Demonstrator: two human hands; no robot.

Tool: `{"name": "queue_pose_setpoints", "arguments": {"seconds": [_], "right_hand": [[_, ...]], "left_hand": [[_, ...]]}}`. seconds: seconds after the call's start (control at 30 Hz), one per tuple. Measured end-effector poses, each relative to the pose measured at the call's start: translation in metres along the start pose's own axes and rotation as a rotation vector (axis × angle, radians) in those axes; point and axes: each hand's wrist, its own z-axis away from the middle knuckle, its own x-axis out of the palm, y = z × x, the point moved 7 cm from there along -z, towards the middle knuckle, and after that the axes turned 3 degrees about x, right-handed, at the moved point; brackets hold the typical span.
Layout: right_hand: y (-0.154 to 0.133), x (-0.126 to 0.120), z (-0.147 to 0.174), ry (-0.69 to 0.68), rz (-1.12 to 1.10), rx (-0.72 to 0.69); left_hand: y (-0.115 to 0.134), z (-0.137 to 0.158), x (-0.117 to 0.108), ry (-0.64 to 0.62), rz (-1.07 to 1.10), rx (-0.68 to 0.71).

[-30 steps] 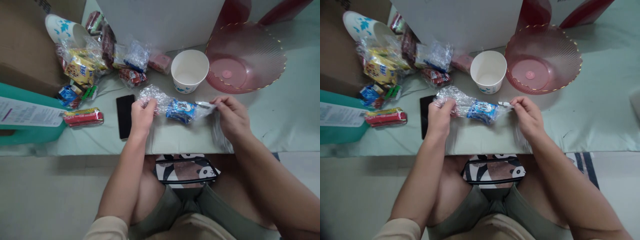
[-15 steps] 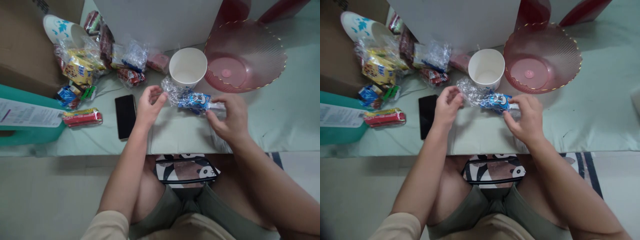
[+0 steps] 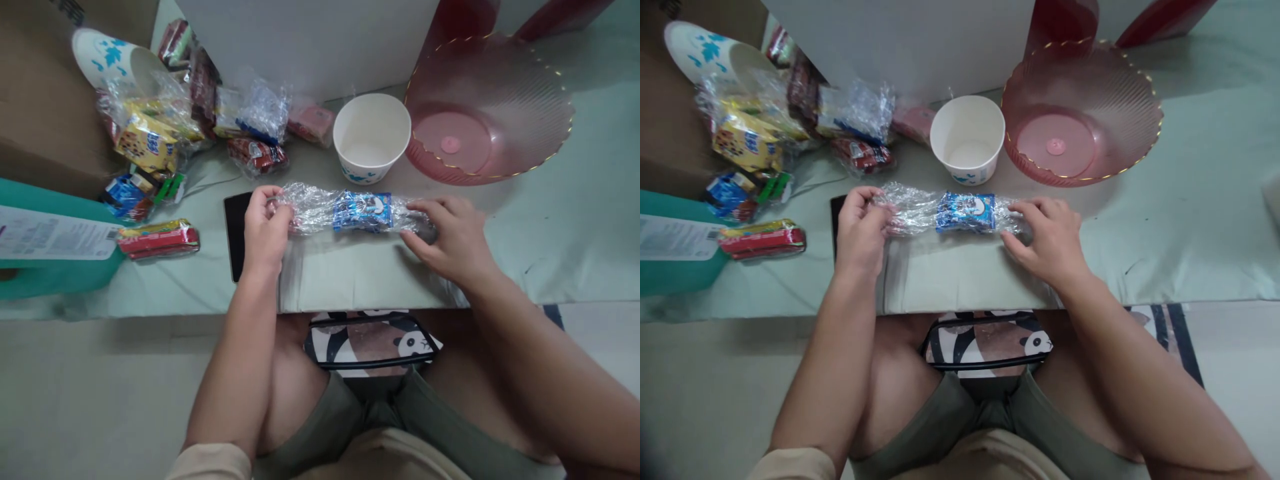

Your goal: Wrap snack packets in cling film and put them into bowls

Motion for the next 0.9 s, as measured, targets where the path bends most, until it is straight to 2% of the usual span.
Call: {"name": "queue_pose_setpoints", "arguments": {"seconds": [0.2, 0.33, 0.47, 0.57, 0.77, 0.83, 0.9], "right_hand": [[0.002, -0.006, -0.002, 0.07, -0.032, 0.051], [0.001, -0.008, -0.005, 0.093, -0.084, -0.001], [-0.001, 0.002, -0.008, 0.039, -0.026, -0.01], [-0.005, -0.001, -0.009, 0.044, -0.051, 0.011], [-0.007, -0.024, -0.004, 0.125, -0.107, 0.027], [-0.005, -0.028, -0.004, 0.151, -0.08, 0.046], [-0.009, -0.028, -0.007, 0.17, -0.065, 0.029]], "left_hand": [[0.01, -0.003, 0.006, -0.027, -0.052, 0.172], [0.013, -0.006, 0.006, -0.012, -0.007, 0.202], [0.015, -0.008, 0.005, -0.027, -0.051, 0.234], [0.02, -0.007, 0.002, 0.014, -0.078, 0.256], [0.022, -0.006, -0.004, 0.078, -0.101, 0.257], [0.02, -0.008, -0.01, 0.126, -0.145, 0.248], [0.027, -0.006, -0.014, 0.16, -0.238, 0.309]]}}
